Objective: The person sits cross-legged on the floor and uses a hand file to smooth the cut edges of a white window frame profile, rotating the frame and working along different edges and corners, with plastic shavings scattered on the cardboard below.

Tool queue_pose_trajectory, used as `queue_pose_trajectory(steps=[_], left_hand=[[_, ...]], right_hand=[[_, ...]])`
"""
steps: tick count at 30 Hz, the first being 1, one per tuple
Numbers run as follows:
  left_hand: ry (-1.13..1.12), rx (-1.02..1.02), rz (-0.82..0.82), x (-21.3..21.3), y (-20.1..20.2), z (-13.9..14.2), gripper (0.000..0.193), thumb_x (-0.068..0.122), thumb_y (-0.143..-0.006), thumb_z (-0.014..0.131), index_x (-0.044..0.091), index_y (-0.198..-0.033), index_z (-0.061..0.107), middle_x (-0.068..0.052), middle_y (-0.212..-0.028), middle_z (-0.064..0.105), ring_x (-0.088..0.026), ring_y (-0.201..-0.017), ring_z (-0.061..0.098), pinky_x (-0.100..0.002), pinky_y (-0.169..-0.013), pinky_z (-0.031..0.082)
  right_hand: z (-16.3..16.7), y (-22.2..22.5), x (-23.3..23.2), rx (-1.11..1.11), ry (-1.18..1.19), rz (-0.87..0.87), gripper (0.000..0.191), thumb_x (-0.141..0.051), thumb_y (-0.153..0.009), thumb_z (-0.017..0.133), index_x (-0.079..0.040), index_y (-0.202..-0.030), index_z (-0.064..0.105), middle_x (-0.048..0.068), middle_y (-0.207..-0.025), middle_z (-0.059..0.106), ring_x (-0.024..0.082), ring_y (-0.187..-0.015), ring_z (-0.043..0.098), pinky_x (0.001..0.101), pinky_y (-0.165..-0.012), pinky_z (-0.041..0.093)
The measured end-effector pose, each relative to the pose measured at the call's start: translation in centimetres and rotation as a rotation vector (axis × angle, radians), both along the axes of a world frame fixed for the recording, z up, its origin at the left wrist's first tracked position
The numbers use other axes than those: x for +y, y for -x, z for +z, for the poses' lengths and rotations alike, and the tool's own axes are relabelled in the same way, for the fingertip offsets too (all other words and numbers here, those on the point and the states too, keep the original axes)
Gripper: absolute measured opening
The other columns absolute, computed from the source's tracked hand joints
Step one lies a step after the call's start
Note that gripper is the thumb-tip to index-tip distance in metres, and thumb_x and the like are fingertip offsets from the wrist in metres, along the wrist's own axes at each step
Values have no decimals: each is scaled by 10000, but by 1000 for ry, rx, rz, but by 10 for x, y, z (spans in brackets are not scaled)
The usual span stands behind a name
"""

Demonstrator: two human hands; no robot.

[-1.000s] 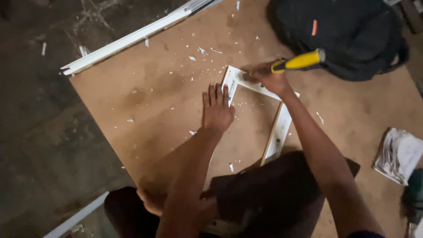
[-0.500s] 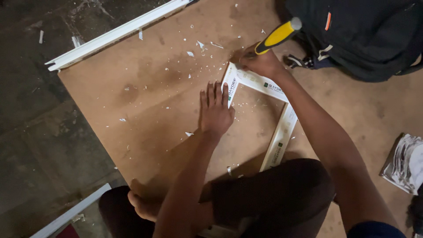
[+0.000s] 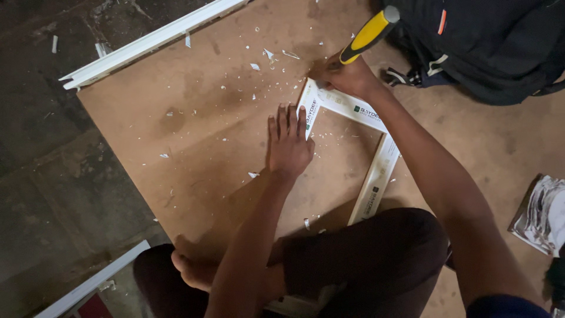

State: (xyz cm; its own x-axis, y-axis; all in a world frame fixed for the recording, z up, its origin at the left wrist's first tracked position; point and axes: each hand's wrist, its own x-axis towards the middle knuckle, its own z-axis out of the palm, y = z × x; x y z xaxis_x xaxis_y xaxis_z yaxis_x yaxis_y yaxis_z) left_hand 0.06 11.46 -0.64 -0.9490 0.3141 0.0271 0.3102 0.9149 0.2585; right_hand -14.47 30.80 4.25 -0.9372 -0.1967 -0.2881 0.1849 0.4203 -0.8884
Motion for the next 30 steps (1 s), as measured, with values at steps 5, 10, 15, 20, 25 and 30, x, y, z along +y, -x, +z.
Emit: queue_pose_trajectory(steps=[5,10,15,20,25,30], left_hand=[[-8,29,7,1,-1,0,833,398,-886,598,21,-1574,318,-205,-1617,328,-411,-1527,227,-620,-1222,178],[-6,2,5,-1,-2,0,819,389,-914,583,25,-1594,307,-200,-1623,329,-407,-1536,228,-615,-1242,177],[-3,20,14,1,0,0,825,403,-900,575,31,-1583,298,-210,-1612,329,-413,-1528,231,-618,-1223,179],[22,28,-7,1,0,-2,809,407,-918,562,16,-1579,310,-209,-1612,341,-412,-1530,229,-620,-1224,182],[-23,137,-23,-2,-2,-1,751,376,-917,576,-9,-1537,397,-225,-1568,379,-425,-1498,273,-626,-1195,216],[-194,204,-119,-5,23,5,518,288,-948,648,14,-1382,586,-200,-1459,493,-404,-1407,418,-593,-1150,329]], right_hand=[[2,1,1,56,-95,58,170,-71,-873,746,74,-949,700,90,-779,732,126,-665,716,280,-619,589],[0,-10,9,110,-10,105,135,-48,-904,731,84,-887,708,100,-744,714,132,-654,679,294,-615,557],[-1,-26,16,6,-23,56,110,-51,-866,732,56,-877,706,94,-768,726,123,-645,706,283,-597,572],[-7,-47,26,20,-43,75,141,-87,-844,753,36,-883,695,113,-790,733,167,-695,718,312,-646,584],[-11,-118,53,179,-313,-25,221,-169,-921,771,45,-943,723,138,-863,734,197,-772,689,335,-709,563],[0,-202,61,269,182,-562,161,-78,-969,705,35,-1065,767,85,-946,758,120,-852,702,260,-790,575]])
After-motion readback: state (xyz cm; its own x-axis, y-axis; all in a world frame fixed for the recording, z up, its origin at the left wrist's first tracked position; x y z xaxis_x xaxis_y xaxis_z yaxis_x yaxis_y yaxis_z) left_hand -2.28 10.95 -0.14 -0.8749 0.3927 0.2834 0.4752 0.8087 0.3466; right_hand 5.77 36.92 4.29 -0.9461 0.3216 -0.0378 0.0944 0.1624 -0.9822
